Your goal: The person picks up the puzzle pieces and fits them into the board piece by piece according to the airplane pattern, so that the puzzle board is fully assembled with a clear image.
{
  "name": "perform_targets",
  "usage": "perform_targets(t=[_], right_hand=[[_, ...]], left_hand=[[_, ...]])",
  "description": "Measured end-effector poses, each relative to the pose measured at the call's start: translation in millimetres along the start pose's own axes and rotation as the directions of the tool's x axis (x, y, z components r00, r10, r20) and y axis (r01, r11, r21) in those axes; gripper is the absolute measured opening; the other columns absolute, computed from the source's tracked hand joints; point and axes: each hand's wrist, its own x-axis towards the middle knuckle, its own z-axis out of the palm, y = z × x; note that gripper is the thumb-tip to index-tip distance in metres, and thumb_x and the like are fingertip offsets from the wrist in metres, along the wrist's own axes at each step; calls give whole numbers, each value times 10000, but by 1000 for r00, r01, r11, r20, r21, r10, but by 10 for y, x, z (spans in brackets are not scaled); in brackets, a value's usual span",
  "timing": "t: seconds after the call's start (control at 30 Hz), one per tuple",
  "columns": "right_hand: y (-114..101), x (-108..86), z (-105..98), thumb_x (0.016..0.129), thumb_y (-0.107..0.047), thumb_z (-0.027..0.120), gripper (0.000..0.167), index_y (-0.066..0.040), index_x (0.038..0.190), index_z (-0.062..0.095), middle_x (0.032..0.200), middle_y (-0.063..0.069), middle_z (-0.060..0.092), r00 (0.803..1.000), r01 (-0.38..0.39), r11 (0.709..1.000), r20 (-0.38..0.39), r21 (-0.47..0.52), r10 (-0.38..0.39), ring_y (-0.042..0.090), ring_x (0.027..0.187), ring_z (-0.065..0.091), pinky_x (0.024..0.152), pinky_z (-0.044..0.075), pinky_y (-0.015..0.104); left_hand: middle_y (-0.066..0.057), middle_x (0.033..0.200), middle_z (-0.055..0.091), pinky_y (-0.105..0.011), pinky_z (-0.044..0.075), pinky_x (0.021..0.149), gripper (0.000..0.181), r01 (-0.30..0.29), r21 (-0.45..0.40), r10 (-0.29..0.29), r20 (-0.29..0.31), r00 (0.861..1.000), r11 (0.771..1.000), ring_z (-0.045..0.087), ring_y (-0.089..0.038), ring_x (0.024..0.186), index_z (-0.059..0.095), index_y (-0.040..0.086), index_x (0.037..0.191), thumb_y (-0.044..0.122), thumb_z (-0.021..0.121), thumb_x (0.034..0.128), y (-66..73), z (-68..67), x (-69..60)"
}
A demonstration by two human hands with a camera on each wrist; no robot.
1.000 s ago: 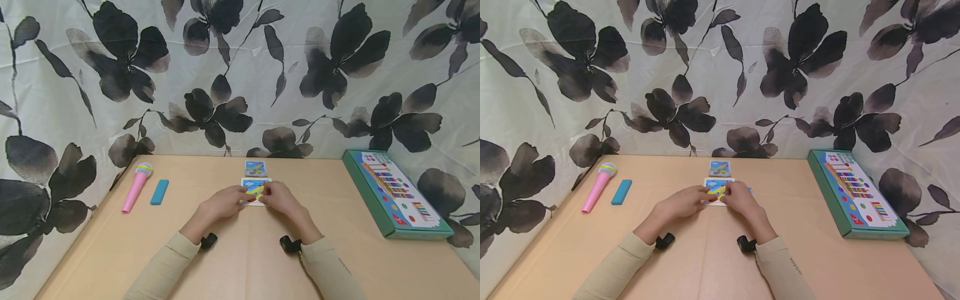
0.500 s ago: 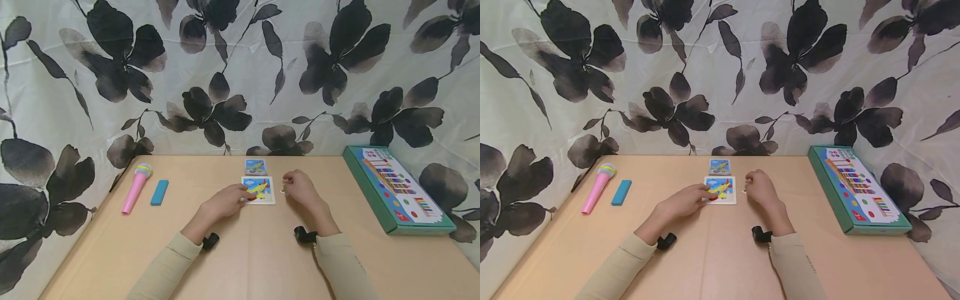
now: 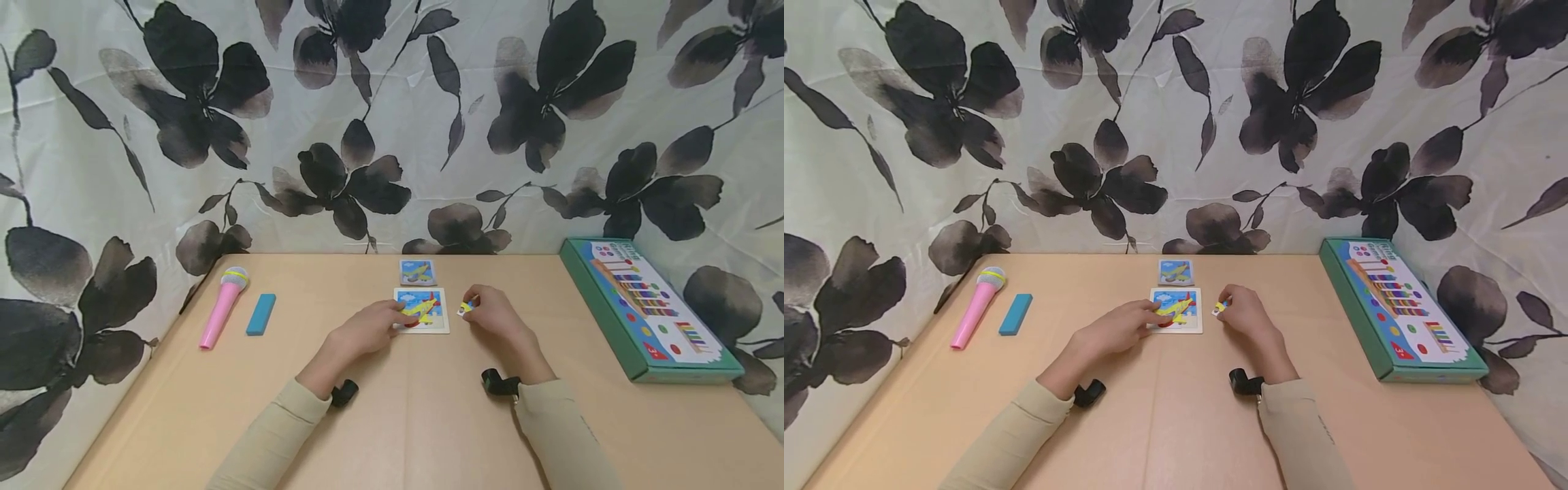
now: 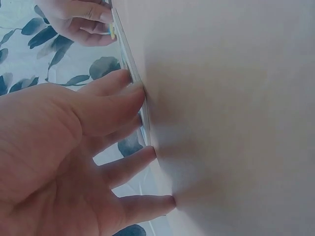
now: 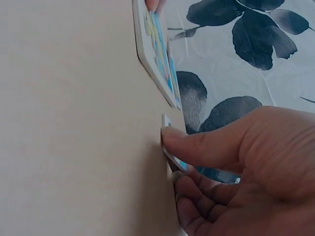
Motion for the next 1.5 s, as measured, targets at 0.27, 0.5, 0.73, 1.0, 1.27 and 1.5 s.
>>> perform_targets(t=[0.27,0.5,0.73,1.0,1.27,1.5], right_hand=[[-21,24,50,840,48,631,189,-23,1008,684,866,110,586,996,84,994,-36,70,-81,236,822,514,652,427,267],[-126,1,9,878,7,626,146,-11,1012,681,871,114,612,993,102,988,-68,119,-95,226,788,537,643,458,270],[-250,-40,65,875,30,620,144,-18,980,708,883,107,640,984,175,976,8,129,-177,221,826,547,691,469,276],[-273,-13,204,878,17,642,145,-51,960,741,877,67,661,973,228,971,19,75,-230,204,835,556,764,471,297],[-297,6,302,848,20,664,139,-66,922,744,772,45,618,977,211,976,-9,43,-211,185,752,527,674,433,276],[-379,-32,327,853,-6,699,118,-53,953,740,806,65,620,989,148,989,-4,20,-148,202,774,526,656,429,270]], left_hand=[[-132,1483,516,-416,392,1166,465,13,4,-13,11,1000,1000,486,-305,1383,619,236,1367,32,604,950,-9,17,-7],[-129,1486,515,-418,389,1167,476,12,12,-12,10,1000,1000,486,-305,1383,613,253,1372,35,607,949,-21,17,17],[-127,1496,505,-422,388,1169,473,22,4,-22,19,1000,1000,476,-303,1392,610,257,1375,43,602,954,-16,9,19],[-133,1497,502,-422,392,1165,473,9,6,-9,14,1000,1000,479,-305,1391,607,260,1376,40,592,958,-29,17,29],[-141,1486,510,-429,404,1152,463,0,-4,0,0,1000,1000,491,-318,1379,626,246,1360,33,602,950,-25,17,33],[-143,1490,506,-439,400,1155,460,3,-6,-3,1,1000,1000,481,-323,1386,626,246,1360,39,608,950,-21,19,29]])
